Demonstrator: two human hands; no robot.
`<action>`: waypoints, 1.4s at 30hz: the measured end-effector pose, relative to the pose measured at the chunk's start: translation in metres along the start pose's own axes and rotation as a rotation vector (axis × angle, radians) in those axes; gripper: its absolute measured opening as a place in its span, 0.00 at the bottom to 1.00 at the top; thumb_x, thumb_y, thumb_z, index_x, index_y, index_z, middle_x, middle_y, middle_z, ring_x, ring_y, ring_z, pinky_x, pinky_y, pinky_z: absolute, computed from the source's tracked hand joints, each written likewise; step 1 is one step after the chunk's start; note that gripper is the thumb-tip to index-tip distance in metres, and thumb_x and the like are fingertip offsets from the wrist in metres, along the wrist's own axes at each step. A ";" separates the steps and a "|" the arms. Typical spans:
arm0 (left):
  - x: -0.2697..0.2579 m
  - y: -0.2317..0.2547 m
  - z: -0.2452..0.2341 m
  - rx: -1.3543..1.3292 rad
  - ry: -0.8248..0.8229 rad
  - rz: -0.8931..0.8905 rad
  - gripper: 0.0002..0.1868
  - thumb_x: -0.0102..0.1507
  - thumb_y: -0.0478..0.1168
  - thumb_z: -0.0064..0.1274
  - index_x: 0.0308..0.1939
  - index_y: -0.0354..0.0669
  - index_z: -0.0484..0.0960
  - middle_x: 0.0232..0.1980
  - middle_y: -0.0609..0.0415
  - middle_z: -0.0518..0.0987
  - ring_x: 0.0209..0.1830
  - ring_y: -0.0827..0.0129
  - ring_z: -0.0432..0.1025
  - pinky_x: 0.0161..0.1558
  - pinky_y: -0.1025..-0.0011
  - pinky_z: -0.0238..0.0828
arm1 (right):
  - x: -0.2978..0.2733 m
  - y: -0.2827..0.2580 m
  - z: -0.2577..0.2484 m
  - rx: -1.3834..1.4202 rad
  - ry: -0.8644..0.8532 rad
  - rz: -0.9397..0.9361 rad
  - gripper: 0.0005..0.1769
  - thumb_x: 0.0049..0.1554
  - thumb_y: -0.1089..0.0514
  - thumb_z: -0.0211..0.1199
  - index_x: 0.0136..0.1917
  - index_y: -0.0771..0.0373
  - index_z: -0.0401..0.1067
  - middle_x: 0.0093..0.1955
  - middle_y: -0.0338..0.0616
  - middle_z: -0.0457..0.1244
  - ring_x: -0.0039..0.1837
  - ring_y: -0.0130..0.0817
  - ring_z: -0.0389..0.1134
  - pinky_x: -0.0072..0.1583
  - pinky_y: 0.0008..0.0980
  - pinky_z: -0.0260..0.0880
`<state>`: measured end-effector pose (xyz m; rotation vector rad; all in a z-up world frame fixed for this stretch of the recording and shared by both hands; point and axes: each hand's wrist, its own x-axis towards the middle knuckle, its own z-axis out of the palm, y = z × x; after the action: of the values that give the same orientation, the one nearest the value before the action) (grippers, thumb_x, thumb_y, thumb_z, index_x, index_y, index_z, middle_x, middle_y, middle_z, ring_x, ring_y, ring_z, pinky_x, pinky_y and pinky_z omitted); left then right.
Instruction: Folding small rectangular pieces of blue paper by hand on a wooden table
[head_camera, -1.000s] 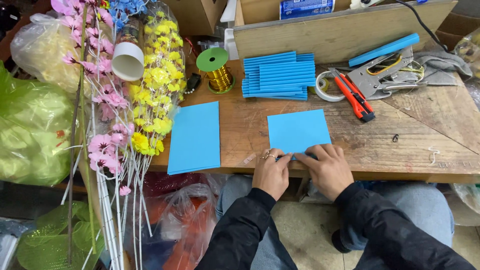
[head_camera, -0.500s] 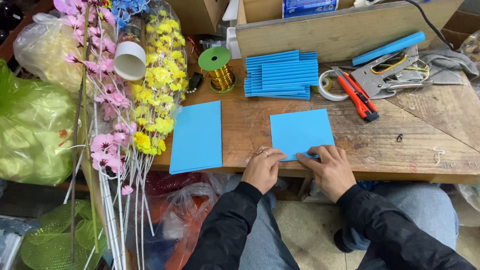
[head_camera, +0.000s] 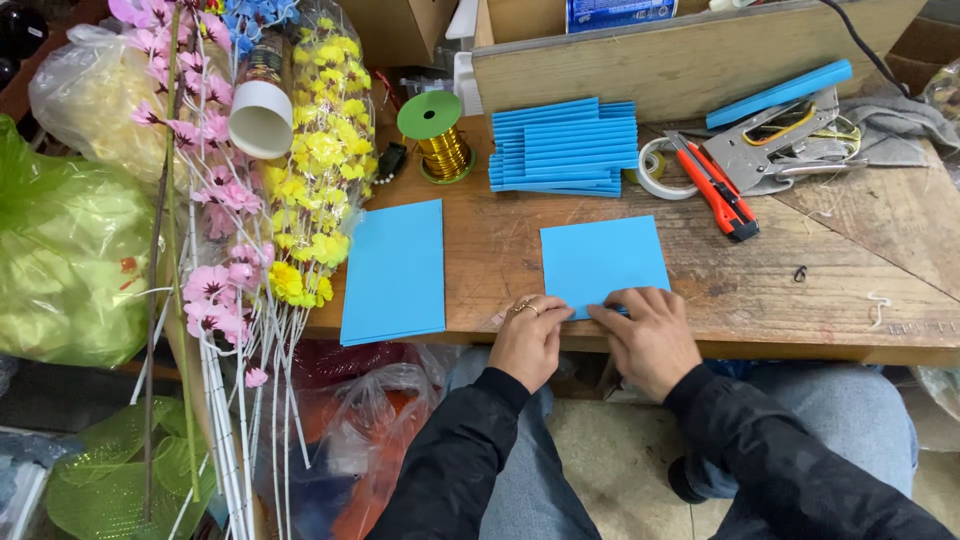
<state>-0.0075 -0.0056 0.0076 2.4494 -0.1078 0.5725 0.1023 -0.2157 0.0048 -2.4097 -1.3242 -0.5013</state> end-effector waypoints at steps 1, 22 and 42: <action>0.001 -0.003 0.001 0.000 0.001 0.001 0.15 0.62 0.30 0.51 0.50 0.42 0.88 0.51 0.51 0.83 0.58 0.52 0.76 0.59 0.60 0.75 | 0.002 -0.006 0.003 -0.001 0.001 0.000 0.16 0.56 0.50 0.60 0.58 0.37 0.77 0.57 0.27 0.63 0.67 0.35 0.63 0.68 0.45 0.59; 0.011 -0.040 -0.006 0.028 -0.132 -0.069 0.22 0.58 0.31 0.48 0.50 0.49 0.90 0.61 0.50 0.85 0.66 0.51 0.74 0.67 0.60 0.72 | 0.024 -0.031 0.005 0.367 -0.071 0.345 0.05 0.57 0.49 0.70 0.49 0.43 0.78 0.48 0.28 0.62 0.64 0.38 0.63 0.71 0.53 0.53; 0.006 -0.007 0.017 0.015 0.234 -0.168 0.09 0.62 0.43 0.66 0.43 0.46 0.91 0.56 0.51 0.87 0.60 0.56 0.77 0.63 0.63 0.76 | 0.003 -0.051 -0.016 -0.088 0.267 -0.025 0.15 0.66 0.47 0.58 0.62 0.48 0.78 0.68 0.36 0.63 0.79 0.52 0.53 0.79 0.68 0.38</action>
<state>0.0054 -0.0091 -0.0059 2.3570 0.1962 0.7798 0.0581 -0.1953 0.0262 -2.2972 -1.2400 -0.8711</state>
